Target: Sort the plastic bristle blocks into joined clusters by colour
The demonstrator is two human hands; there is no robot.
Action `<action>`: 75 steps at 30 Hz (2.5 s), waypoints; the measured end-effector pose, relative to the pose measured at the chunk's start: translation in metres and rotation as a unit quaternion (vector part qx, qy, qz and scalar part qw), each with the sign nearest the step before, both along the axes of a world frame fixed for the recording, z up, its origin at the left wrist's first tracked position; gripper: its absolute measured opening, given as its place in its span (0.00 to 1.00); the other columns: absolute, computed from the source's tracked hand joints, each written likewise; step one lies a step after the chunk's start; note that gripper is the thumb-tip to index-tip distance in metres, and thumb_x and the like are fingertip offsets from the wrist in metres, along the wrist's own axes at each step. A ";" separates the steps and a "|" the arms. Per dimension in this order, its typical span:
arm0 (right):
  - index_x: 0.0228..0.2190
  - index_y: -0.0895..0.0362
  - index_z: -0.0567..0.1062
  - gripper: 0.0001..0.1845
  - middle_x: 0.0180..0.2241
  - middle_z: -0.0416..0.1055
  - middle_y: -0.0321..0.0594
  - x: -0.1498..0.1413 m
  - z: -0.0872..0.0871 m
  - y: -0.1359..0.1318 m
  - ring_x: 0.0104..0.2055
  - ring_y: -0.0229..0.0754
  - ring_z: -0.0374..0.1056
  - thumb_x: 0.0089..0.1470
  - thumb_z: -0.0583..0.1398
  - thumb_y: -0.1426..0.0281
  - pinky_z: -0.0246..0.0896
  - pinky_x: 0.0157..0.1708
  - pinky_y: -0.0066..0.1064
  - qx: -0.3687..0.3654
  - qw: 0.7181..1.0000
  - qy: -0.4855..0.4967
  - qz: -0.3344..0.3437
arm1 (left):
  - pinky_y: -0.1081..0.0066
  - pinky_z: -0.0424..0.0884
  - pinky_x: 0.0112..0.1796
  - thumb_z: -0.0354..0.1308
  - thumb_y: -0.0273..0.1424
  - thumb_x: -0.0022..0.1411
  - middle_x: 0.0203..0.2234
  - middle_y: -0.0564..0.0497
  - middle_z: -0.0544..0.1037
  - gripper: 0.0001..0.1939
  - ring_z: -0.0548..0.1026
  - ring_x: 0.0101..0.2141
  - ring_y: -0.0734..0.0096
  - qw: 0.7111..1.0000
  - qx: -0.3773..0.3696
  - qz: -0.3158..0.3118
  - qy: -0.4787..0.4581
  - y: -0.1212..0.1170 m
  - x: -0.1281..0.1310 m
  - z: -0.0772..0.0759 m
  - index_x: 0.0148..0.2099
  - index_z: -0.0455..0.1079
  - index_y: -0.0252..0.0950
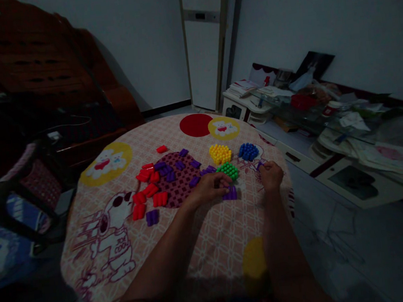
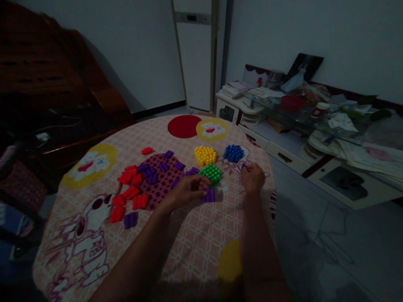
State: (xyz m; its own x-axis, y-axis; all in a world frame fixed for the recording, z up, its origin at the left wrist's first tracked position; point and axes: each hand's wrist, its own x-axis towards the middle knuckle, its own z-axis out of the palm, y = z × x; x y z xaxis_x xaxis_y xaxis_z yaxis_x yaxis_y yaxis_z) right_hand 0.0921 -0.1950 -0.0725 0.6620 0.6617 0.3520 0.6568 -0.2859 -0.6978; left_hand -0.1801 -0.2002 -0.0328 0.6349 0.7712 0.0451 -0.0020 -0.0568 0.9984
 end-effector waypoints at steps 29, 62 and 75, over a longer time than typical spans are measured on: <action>0.28 0.55 0.82 0.12 0.24 0.76 0.36 -0.086 0.046 -0.030 0.23 0.39 0.70 0.46 0.67 0.59 0.66 0.23 0.29 0.009 0.862 0.266 0.431 | 0.74 0.71 0.35 0.69 0.26 0.48 0.31 0.52 0.78 0.19 0.77 0.32 0.72 0.987 0.007 0.131 -0.087 0.007 0.001 -0.005 0.45 0.76 0.33; 0.25 0.54 0.74 0.09 0.25 0.76 0.42 0.003 -0.007 -0.011 0.29 0.46 0.71 0.48 0.62 0.62 0.64 0.36 0.36 0.010 0.997 -0.034 0.073 | 0.71 0.73 0.34 0.59 0.37 0.56 0.32 0.48 0.81 0.15 0.78 0.31 0.68 0.888 0.115 0.444 0.032 0.031 -0.062 0.004 0.42 0.76 0.33; 0.26 0.56 0.74 0.18 0.23 0.72 0.41 -0.018 0.004 -0.027 0.28 0.42 0.69 0.59 0.55 0.56 0.60 0.32 0.30 0.091 0.992 -0.065 0.050 | 0.67 0.70 0.36 0.59 0.31 0.57 0.30 0.47 0.82 0.08 0.77 0.31 0.62 0.858 0.179 0.391 0.280 0.033 -0.075 -0.003 0.36 0.78 0.35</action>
